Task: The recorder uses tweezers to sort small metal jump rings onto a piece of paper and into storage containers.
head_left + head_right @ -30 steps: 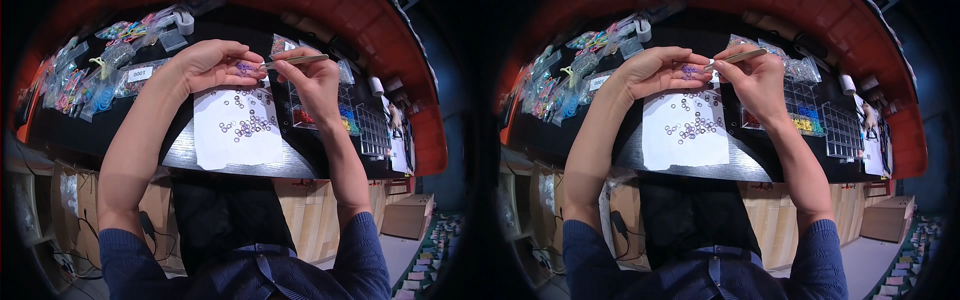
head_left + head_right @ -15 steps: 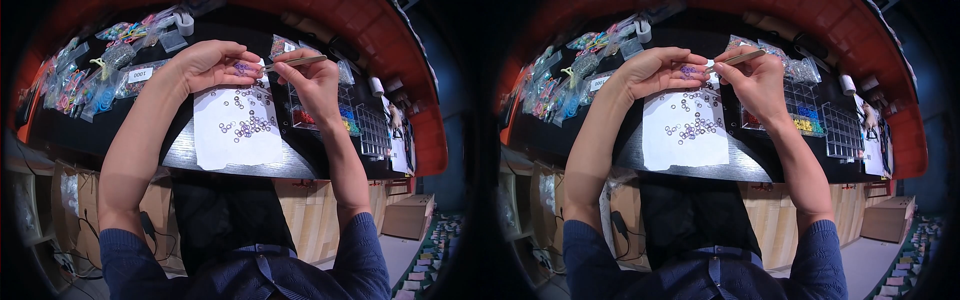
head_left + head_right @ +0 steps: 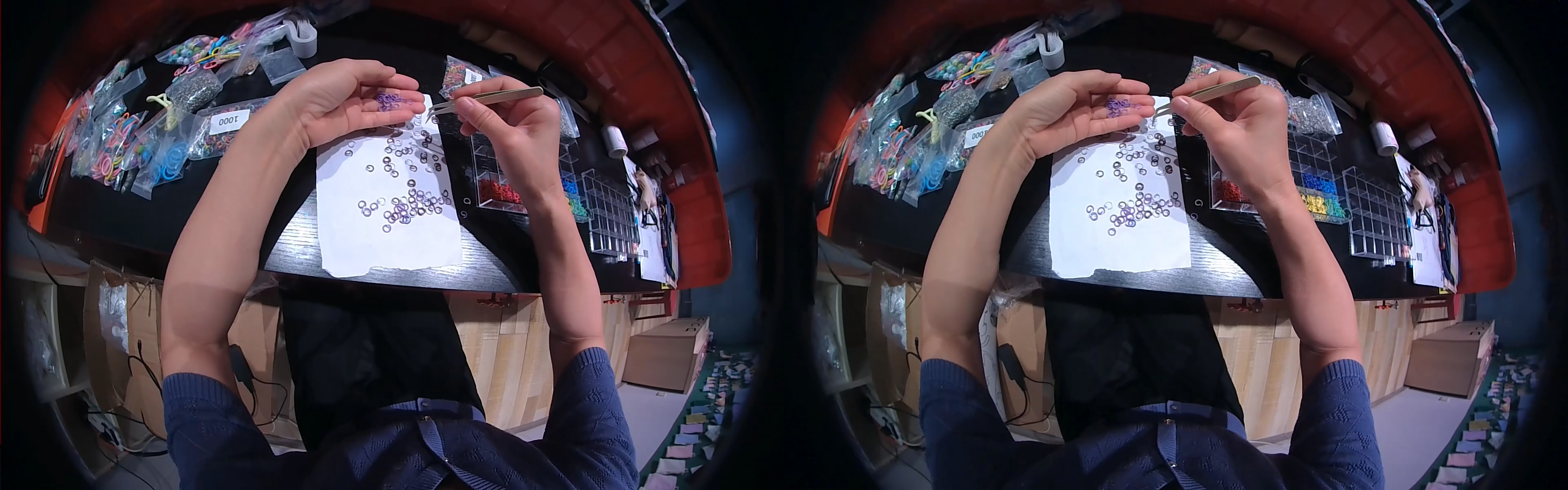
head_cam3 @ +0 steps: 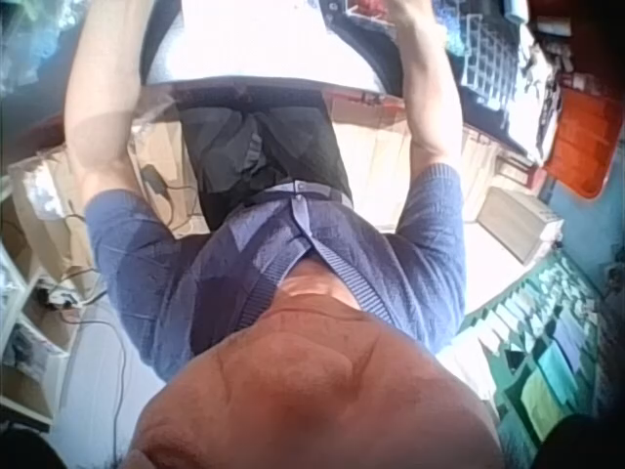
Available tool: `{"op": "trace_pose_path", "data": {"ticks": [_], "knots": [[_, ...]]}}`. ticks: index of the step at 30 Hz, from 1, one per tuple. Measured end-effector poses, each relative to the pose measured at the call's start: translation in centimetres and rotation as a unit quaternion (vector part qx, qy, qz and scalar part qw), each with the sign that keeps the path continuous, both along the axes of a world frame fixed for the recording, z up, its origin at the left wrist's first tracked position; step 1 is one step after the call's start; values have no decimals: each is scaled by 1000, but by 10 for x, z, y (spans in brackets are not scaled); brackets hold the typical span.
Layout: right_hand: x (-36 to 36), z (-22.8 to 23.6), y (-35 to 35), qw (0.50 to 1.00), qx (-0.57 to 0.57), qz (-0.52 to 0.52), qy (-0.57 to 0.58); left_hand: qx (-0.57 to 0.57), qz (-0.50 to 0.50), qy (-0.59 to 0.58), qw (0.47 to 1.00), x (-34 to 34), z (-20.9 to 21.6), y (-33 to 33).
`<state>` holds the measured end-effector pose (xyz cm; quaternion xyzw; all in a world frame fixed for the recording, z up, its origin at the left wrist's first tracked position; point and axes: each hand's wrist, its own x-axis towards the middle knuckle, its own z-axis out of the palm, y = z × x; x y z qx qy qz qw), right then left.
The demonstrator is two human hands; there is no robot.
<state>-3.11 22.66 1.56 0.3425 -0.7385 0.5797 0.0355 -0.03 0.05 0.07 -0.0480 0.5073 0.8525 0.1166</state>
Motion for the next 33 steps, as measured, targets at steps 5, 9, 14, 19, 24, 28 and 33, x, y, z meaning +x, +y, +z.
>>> {"op": "trace_pose_path", "data": {"ticks": [5, 9, 14, 19, 24, 28, 33], "knots": [[-3, 1, 2, 989, 143, -1, -32, 82, 58, 2, 995, -3, 1, -10], [-3, -5, -1, 993, 105, 12, -45, 86, 41, 8, 995, -5, -2, -13], [-4, -6, 1, 995, 80, 32, -50, 77, 41, 14, 996, -5, -2, -12], [-4, -10, -2, 993, 60, 71, -72, 74, 38, 11, 996, -6, -3, -14], [-3, -14, -5, 991, 42, 89, -86, 70, 40, 4, 997, -5, -2, -13], [-1, -13, -6, 992, 61, 90, -67, 67, 39, 3, 997, -5, -2, -12], [9, -11, -7, 992, 91, 78, 30, 64, 37, 1, 997, -4, -1, -11]]}}
